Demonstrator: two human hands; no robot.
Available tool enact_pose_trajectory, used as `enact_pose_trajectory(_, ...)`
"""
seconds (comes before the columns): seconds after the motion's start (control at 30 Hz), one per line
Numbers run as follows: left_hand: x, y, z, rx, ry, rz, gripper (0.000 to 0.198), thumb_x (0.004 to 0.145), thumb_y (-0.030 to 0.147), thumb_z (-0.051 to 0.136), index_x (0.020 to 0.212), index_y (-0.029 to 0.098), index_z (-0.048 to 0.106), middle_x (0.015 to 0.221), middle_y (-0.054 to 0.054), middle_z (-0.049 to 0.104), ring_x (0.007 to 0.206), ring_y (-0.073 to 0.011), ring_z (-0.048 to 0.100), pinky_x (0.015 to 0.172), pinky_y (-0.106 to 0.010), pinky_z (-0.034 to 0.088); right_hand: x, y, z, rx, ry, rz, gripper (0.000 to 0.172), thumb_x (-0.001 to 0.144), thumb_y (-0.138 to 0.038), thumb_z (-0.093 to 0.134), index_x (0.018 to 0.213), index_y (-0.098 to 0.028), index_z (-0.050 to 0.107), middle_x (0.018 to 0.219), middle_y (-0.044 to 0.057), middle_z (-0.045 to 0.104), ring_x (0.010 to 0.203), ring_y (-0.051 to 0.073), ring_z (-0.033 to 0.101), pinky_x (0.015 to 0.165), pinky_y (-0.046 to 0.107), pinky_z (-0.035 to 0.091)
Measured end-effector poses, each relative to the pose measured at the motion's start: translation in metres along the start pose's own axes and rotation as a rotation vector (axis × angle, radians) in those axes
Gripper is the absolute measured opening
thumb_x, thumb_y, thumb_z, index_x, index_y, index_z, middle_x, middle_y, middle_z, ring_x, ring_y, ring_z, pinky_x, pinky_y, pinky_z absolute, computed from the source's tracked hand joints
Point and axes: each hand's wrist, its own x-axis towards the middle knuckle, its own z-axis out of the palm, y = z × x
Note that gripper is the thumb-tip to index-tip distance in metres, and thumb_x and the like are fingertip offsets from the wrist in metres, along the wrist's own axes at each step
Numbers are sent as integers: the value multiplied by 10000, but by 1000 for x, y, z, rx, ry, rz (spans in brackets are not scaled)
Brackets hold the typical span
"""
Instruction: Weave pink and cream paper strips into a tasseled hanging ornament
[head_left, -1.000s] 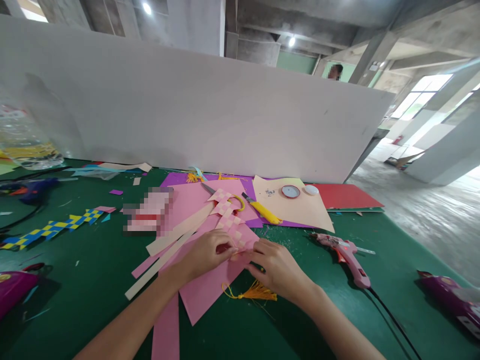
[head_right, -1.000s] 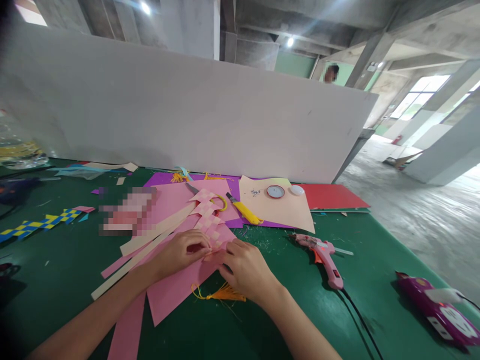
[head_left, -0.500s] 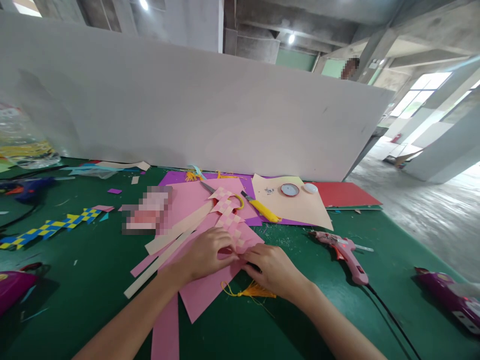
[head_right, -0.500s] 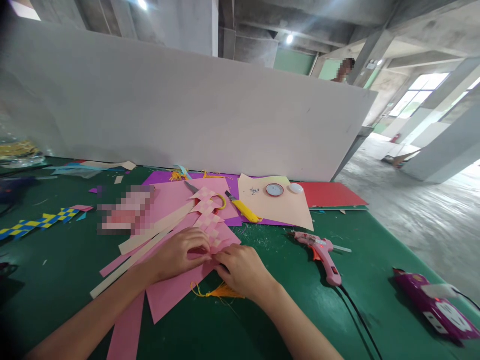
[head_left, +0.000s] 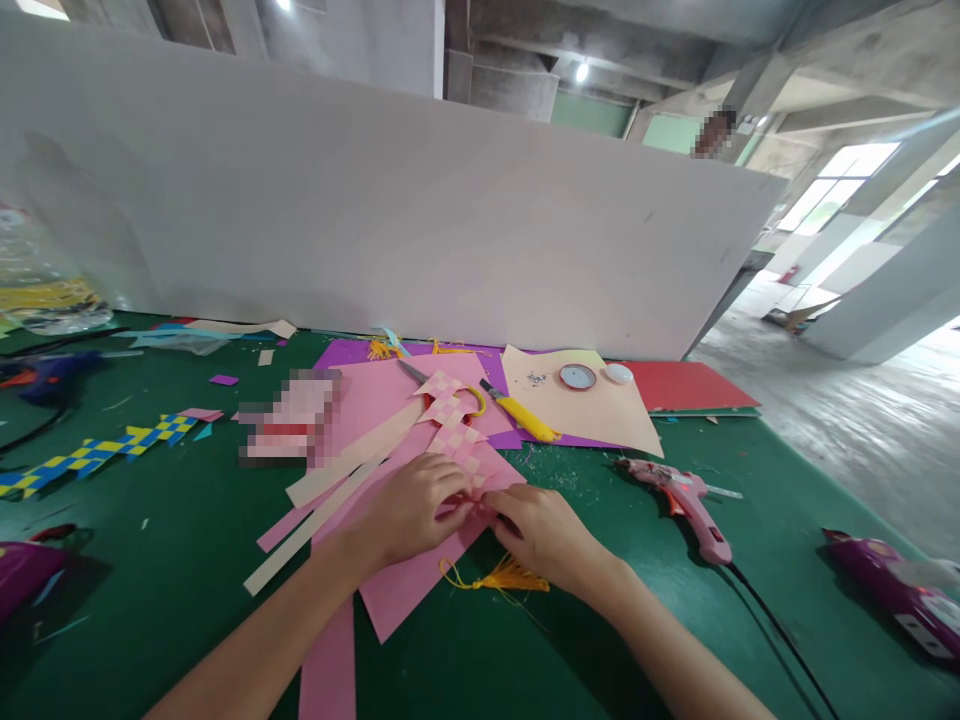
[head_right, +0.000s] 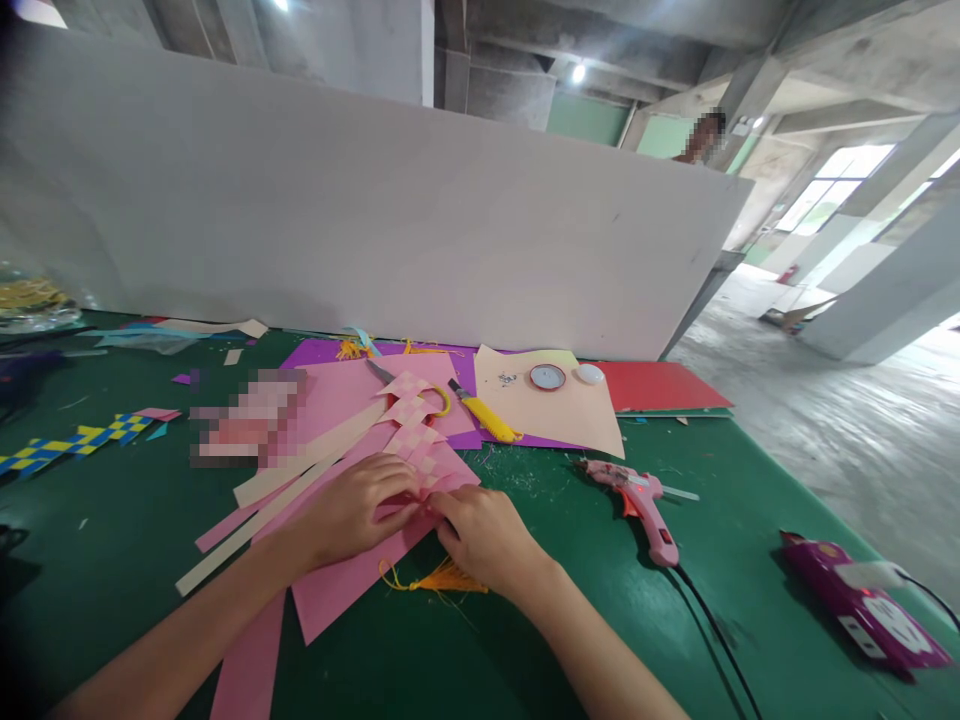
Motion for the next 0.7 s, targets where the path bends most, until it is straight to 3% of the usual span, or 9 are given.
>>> enact_pose_trajectory(0.23,-1,1,-1,-19,-40,-39,100,861,254,542,923,200,600,945,-42,660,945,-207,560,828,-342,465,0,0,1,-11,11,3,146,907,-226,434,920,-214,579,794,11,650,725,152,581,606,255,331)
enact_pose_trajectory(0.5,-1,-1,-1,32,-58,39,145,903,218,458,855,185,590,856,-50,630,896,-197,562,811,-333,457,1,0,1,-1,-24,26,179,900,-221,436,955,-215,605,831,22,666,770,161,596,636,253,373)
enact_pose_trajectory(0.7,-1,-4,-1,-29,-18,-97,157,901,245,469,801,191,576,785,-33,611,764,-170,555,688,-287,456,1,-1,-1,11,-44,20,295,894,-208,426,1144,-237,579,889,33,677,815,171,603,673,256,400)
